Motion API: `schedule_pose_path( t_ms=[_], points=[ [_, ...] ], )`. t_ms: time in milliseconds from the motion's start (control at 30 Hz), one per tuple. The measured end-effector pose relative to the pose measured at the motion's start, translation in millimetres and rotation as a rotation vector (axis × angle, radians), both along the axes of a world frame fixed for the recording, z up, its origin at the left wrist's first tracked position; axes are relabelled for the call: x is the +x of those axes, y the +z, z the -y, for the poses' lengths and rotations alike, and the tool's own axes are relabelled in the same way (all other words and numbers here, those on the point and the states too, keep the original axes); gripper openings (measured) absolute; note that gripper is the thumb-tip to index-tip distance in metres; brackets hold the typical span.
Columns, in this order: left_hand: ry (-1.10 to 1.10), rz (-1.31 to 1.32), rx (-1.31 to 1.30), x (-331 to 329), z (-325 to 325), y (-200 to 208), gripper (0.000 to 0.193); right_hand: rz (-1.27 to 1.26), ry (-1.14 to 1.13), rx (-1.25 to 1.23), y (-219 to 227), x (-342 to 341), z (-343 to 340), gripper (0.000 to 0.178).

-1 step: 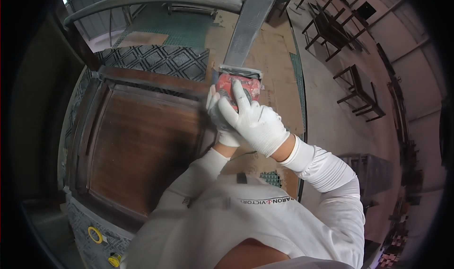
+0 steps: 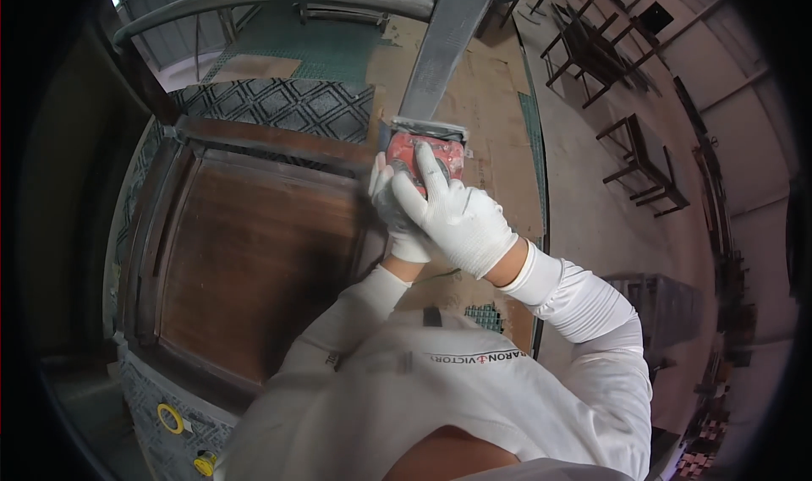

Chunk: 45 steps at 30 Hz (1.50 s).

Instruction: The person sands the legs and frame of a wooden chair using a handheld power sander, moving the sander along the surfaces of the wood while holding the chair steady.

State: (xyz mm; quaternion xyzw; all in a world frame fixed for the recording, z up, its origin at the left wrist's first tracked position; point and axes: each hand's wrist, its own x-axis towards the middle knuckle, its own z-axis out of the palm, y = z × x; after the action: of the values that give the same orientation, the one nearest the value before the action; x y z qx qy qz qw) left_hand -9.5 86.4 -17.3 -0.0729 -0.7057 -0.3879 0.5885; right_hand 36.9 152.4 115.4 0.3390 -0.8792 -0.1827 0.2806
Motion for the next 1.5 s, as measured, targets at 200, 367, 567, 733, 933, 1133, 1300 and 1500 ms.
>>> schedule_pose_path(
  t_ms=[200,367,567,733,933,1133,1300,1500],
  points=[
    [-0.116,0.050,0.030,-11.5,3.5,-2.3,0.079,0.011,-0.039,-0.033,20.3,3.5,4.6,0.047],
    [-0.159,0.054,0.057,-10.2,3.5,-15.6,0.082,-0.007,-0.069,-0.005,10.4,4.8,9.7,0.049],
    [-0.153,0.168,0.059,8.5,2.8,-0.4,0.078,0.113,-0.076,-0.055,7.7,6.9,3.6,0.045],
    [-0.337,0.118,0.155,-4.8,16.5,28.7,0.060,0.061,-0.142,-0.110,31.4,10.9,8.8,0.055],
    [-0.205,0.330,0.163,21.1,3.5,-22.0,0.066,0.526,-0.140,-0.333,0.4,6.3,2.7,0.080],
    [-0.583,0.391,0.146,56.9,49.6,24.2,0.044,0.620,-0.173,-0.644,3.5,25.7,-11.9,0.074],
    [-1.294,1.125,0.828,112.1,118.3,31.8,0.050,0.673,-0.195,-0.762,-7.8,45.8,-14.2,0.076],
    [-1.761,1.110,1.464,100.7,93.4,74.4,0.059,0.570,-0.086,-0.451,-12.4,60.6,0.4,0.080]
  ],
)
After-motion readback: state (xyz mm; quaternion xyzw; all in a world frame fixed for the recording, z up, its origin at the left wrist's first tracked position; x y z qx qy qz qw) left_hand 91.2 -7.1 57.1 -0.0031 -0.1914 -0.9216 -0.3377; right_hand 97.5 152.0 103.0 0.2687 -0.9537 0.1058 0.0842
